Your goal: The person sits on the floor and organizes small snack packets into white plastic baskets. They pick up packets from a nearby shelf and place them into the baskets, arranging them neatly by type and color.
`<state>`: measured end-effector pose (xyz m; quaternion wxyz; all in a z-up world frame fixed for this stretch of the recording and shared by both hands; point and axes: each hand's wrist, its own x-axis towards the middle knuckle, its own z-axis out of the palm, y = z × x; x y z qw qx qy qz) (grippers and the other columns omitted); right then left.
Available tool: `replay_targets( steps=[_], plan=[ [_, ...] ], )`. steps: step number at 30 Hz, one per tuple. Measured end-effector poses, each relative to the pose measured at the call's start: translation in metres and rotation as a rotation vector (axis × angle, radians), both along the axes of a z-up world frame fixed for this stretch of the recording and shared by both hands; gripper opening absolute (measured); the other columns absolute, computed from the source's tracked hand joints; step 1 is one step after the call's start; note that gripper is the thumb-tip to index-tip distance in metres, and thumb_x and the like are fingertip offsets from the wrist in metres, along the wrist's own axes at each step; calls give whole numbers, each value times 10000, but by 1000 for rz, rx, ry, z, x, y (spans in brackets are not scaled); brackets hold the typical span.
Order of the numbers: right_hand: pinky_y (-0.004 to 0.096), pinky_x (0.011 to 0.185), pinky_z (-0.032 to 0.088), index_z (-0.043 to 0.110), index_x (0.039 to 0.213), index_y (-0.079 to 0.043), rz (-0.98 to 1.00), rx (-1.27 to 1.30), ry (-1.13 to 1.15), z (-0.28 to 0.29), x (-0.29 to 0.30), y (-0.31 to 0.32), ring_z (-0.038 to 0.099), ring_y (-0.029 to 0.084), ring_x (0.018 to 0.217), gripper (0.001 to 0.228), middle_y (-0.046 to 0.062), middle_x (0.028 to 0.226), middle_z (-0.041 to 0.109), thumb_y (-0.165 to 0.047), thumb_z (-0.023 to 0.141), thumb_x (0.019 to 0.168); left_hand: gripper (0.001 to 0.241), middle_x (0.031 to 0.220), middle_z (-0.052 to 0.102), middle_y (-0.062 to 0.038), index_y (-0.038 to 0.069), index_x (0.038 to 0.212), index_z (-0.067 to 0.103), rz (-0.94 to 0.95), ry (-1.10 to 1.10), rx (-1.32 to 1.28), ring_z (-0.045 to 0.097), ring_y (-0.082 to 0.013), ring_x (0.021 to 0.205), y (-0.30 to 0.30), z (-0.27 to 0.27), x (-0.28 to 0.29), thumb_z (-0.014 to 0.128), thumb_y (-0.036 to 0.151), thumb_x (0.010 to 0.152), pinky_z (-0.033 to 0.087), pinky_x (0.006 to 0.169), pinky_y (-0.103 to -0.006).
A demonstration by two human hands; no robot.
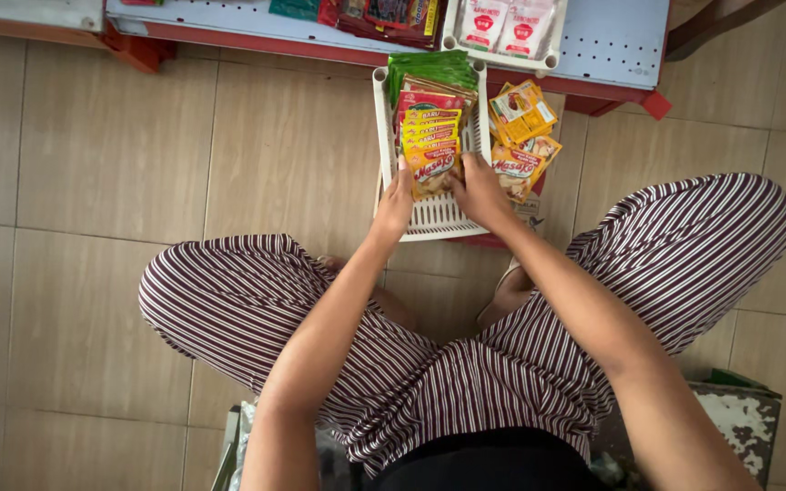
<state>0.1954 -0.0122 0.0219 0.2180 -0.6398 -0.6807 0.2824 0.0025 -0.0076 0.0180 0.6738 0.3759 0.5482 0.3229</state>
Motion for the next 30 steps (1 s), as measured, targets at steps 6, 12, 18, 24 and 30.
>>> replay_targets(
  steps=[6, 12, 18, 24, 30],
  plan=[
    [549, 861, 500, 533, 1184, 55, -32, 55, 22, 8, -4, 0, 612, 511, 1033, 369, 321, 1113, 634, -151, 714, 936, 777, 1442, 588, -160, -37, 1495, 460, 14, 33, 40, 511, -216, 1354, 1, -6, 0, 282, 579, 1056, 350, 1152, -314],
    [558, 867, 506, 523, 1176, 42, -28, -49, 21, 23, -6, -1, 623, 510, 1037, 351, 329, 1102, 654, -161, 695, 947, 761, 1524, 519, -170, -30, 1528, 405, -22, 31, 101, 441, -220, 1436, 0, -23, 1, 284, 567, 1071, 303, 1192, -311],
    [555, 833, 521, 484, 1196, 52, -84, -160, -19, 39, -8, 2, 645, 502, 980, 457, 332, 1017, 665, -238, 721, 933, 762, 1513, 527, -166, -16, 1511, 450, -40, 110, 91, 446, -218, 1424, 4, -35, -1, 279, 577, 1064, 312, 1177, -317],
    [490, 789, 550, 497, 1366, 9, -224, -113, -48, 54, 14, 19, 705, 389, 912, 576, 226, 999, 707, -291, 730, 934, 777, 1418, 622, -161, -11, 1476, 516, -16, -27, 53, 559, -223, 1306, 11, -28, -5, 251, 595, 1069, 422, 1110, -326],
    [481, 1026, 463, 520, 1381, 1, -294, 303, -367, 34, 63, 38, 546, 391, 1228, 607, 199, 1308, 601, -263, 818, 922, 769, 1512, 522, -199, -5, 1561, 361, 0, -27, 133, 497, -281, 1388, 15, 24, -3, 300, 579, 1065, 381, 1140, -354]
  ],
)
